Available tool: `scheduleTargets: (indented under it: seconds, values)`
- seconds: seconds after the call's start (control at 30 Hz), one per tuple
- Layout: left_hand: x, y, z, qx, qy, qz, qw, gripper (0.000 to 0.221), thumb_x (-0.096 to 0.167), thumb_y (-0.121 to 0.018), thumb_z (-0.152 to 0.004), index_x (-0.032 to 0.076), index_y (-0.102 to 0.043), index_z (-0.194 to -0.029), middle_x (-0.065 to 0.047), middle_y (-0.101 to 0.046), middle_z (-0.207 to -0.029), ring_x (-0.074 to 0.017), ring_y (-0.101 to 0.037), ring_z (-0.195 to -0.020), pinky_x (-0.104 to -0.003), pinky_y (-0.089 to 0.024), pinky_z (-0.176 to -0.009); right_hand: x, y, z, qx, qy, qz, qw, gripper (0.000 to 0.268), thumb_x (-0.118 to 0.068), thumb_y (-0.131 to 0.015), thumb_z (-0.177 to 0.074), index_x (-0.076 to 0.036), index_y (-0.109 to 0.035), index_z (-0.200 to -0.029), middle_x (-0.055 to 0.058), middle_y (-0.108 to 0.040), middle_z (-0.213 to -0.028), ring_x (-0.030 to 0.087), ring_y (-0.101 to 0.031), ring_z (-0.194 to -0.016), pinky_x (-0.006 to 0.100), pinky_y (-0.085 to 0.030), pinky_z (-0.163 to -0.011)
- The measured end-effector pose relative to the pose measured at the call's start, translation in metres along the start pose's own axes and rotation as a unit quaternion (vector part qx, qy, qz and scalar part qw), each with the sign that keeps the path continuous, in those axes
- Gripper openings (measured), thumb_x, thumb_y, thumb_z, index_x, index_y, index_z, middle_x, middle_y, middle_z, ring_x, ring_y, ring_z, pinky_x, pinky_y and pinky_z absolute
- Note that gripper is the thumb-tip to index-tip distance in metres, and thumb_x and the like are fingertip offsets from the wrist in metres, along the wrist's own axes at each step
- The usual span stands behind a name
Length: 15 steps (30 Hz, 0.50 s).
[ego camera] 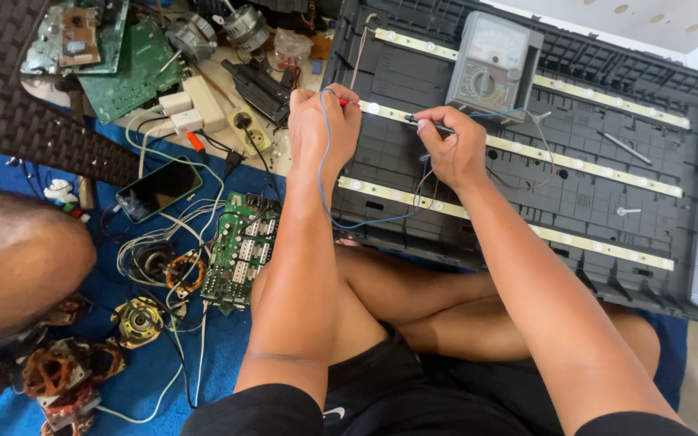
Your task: Testing LED strips in a television backlight using a multimeter
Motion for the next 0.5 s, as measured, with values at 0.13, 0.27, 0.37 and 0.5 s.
scheduleTargets:
  seconds: [0.13, 0.27, 0.37, 0.5]
  values:
    - [0.007, 0.005, 0.000, 0.021, 0.006, -0.018, 1.000, 0.005, 0.033, -0.067, -0.088, 0.031, -0.071, -0.089, 0.003, -0.071, -0.072, -0.0205, -0.061, -0.112, -0.046, -0.063, -0.085, 0.000, 0.010, 0.000, 0.036, 0.000, -0.040, 0.999, 0.010, -0.012, -0.073, -0.095, -0.014, -0.081, -0.101, 0.007, -0.075, -0.076, 0.023, -0.071, -0.074, 0.035, -0.057, -0.071]
    - [0.009, 0.016, 0.006, 0.071, -0.010, -0.031, 0.997, 0.006, 0.035, -0.070, -0.085, 0.032, -0.072, -0.089, 0.001, -0.070, -0.074, -0.0235, -0.063, -0.107, -0.048, -0.063, -0.082, -0.007, 0.035, 0.008, 0.134, -0.054, -0.192, 0.971, 0.022, -0.008, -0.055, -0.105, -0.003, -0.073, -0.115, 0.014, -0.072, -0.077, 0.012, -0.057, -0.060, 0.024, -0.050, -0.055]
    - [-0.001, 0.004, 0.010, 0.056, 0.038, -0.005, 0.998, 0.008, 0.034, -0.067, -0.088, 0.037, -0.072, -0.094, 0.009, -0.065, -0.096, -0.0219, -0.064, -0.111, -0.048, -0.064, -0.083, -0.025, 0.078, 0.002, 0.209, -0.035, -0.135, 0.968, 0.024, -0.012, -0.050, -0.109, -0.003, -0.070, -0.119, 0.014, -0.073, -0.078, 0.011, -0.058, -0.059, 0.023, -0.047, -0.053]
    - [0.035, 0.044, 0.021, 0.041, -0.049, 0.028, 0.998, 0.023, 0.026, -0.053, -0.103, 0.023, -0.075, -0.106, -0.007, -0.064, -0.057, -0.0440, -0.054, -0.096, -0.056, -0.042, -0.062, 0.046, 0.128, -0.012, 0.218, -0.125, -0.038, 0.967, 0.014, -0.017, -0.066, -0.100, -0.011, -0.067, -0.112, 0.005, -0.072, -0.085, 0.009, -0.060, -0.061, 0.023, -0.049, -0.046]
Point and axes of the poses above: each hand's wrist, its own z-axis away from the middle knuckle, its own y-axis out of the back of the hand, x = y × z, the point moved 10 cm from there along -z, towards the middle knuckle
